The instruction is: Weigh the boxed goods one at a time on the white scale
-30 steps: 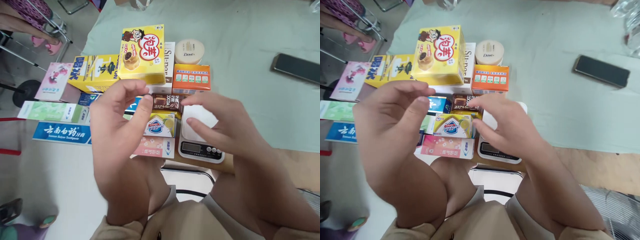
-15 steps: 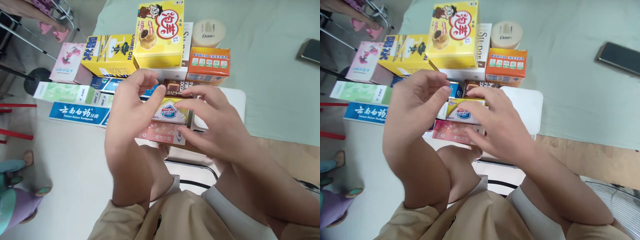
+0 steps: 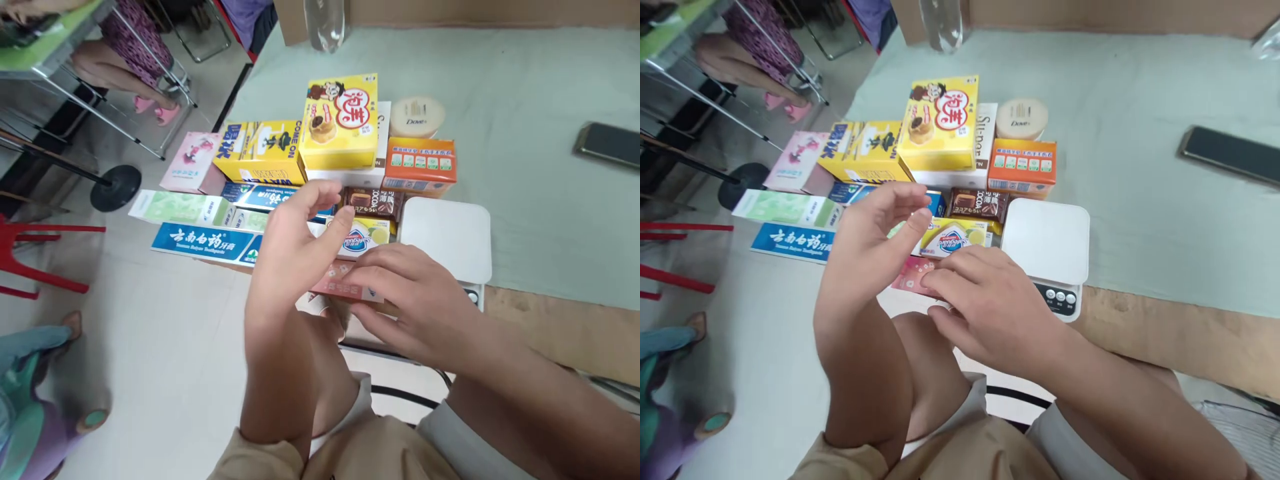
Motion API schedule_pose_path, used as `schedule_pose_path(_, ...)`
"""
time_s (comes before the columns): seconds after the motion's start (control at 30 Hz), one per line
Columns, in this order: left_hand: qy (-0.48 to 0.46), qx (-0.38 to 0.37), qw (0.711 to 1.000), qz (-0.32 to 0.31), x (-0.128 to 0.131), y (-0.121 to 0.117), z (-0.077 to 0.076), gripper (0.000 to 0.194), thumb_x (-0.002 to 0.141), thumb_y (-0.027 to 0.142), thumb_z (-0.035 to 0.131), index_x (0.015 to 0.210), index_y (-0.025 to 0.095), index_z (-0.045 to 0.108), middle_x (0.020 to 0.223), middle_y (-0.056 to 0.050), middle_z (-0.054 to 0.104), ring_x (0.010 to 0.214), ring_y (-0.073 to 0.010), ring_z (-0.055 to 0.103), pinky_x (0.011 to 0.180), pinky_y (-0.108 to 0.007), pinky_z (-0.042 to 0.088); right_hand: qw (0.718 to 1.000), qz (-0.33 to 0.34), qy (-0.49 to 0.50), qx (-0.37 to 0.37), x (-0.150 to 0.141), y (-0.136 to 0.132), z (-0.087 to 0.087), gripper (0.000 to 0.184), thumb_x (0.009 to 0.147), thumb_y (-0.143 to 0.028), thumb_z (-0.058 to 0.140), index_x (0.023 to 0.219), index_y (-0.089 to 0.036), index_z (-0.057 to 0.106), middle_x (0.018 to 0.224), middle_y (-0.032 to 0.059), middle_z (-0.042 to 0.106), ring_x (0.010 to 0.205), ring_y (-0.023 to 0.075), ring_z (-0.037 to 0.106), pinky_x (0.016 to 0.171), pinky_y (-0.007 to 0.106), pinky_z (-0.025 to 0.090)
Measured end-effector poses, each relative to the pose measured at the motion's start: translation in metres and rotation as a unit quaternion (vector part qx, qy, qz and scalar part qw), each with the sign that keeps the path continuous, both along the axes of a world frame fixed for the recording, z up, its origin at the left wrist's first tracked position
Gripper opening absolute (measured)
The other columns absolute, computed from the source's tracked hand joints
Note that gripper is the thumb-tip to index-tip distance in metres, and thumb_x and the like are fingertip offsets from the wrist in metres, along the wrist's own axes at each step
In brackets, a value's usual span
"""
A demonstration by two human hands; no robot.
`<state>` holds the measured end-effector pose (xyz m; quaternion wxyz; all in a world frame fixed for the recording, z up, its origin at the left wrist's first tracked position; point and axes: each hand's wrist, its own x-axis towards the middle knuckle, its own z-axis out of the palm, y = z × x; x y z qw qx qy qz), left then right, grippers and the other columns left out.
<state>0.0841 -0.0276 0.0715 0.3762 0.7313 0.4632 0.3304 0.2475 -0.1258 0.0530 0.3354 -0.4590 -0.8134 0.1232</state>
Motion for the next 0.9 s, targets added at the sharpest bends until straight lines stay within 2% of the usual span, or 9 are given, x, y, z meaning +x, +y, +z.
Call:
schedule_pose_path(0.23,0.013,-0.016,1.000,-0.006,0.004,0.004,-0.001,0.026,0.093,0.038,0.065,0.112,0.023,0.070,0.116,-0.008,0.079,0.113,-0.0270,0.073,0.105,-0.043,0.056,0.999,-0.052,-0.005,0.001,0.012,0.004,0.008,0.012,0.095,-0.022,0.060,0.098,-0.020,0.072,0.100,0.0088,0.079,0.090,0.0233,0.074,0.073,0.038,0.060)
schedule_pose_path(0.47,0.001,-0.040,0.999,-0.016,0.013,0.014,-0.004,0.026,0.092,0.040,0.065,0.112,0.024,0.070,0.118,-0.008,0.078,0.113,-0.0276,0.073,0.105,-0.045,0.056,0.997,-0.081,0.000,-0.008,0.029,0.014,0.009,0.016,0.095,-0.021,0.060,0.108,-0.024,0.068,0.101,0.0074,0.079,0.093,0.0231,0.075,0.076,0.039,0.063)
schedule_pose_path(0.63,-0.020,-0.056,0.998,0.009,0.007,0.020,-0.002,0.029,0.091,0.044,0.067,0.112,0.024,0.070,0.119,-0.008,0.079,0.116,-0.0280,0.073,0.106,-0.045,0.057,0.995,-0.104,-0.002,0.001,0.037,0.018,0.009,0.020,0.094,-0.020,0.063,0.112,-0.028,0.064,0.106,0.0061,0.077,0.095,0.0224,0.075,0.077,0.038,0.063)
schedule_pose_path(0.77,-0.098,-0.061,0.991,0.072,-0.002,0.023,-0.001,0.031,0.090,0.042,0.070,0.114,0.022,0.069,0.126,-0.010,0.077,0.126,-0.0287,0.070,0.114,-0.046,0.055,0.992,-0.121,-0.020,0.014,0.039,0.030,0.023,0.024,0.095,-0.025,0.066,0.119,-0.026,0.063,0.114,0.0076,0.076,0.103,0.0225,0.074,0.081,0.037,0.063)
schedule_pose_path(0.83,-0.151,-0.077,0.977,0.131,-0.007,0.023,0.000,0.033,0.092,0.044,0.072,0.118,0.024,0.067,0.136,-0.009,0.074,0.135,-0.0291,0.066,0.119,-0.046,0.052,0.993,-0.103,-0.039,0.028,0.035,0.049,0.036,0.027,0.094,-0.027,0.066,0.121,-0.026,0.064,0.117,0.0084,0.075,0.105,0.0242,0.074,0.083,0.039,0.063)
schedule_pose_path(0.9,-0.210,-0.106,0.952,0.194,-0.012,0.023,0.000,0.037,0.094,0.050,0.070,0.123,0.027,0.065,0.147,-0.007,0.068,0.145,-0.0285,0.059,0.125,-0.046,0.047,0.994,-0.076,-0.072,0.037,0.028,0.080,0.051,0.032,0.092,-0.029,0.066,0.124,-0.026,0.065,0.122,0.0095,0.074,0.109,0.0268,0.073,0.086,0.043,0.063)
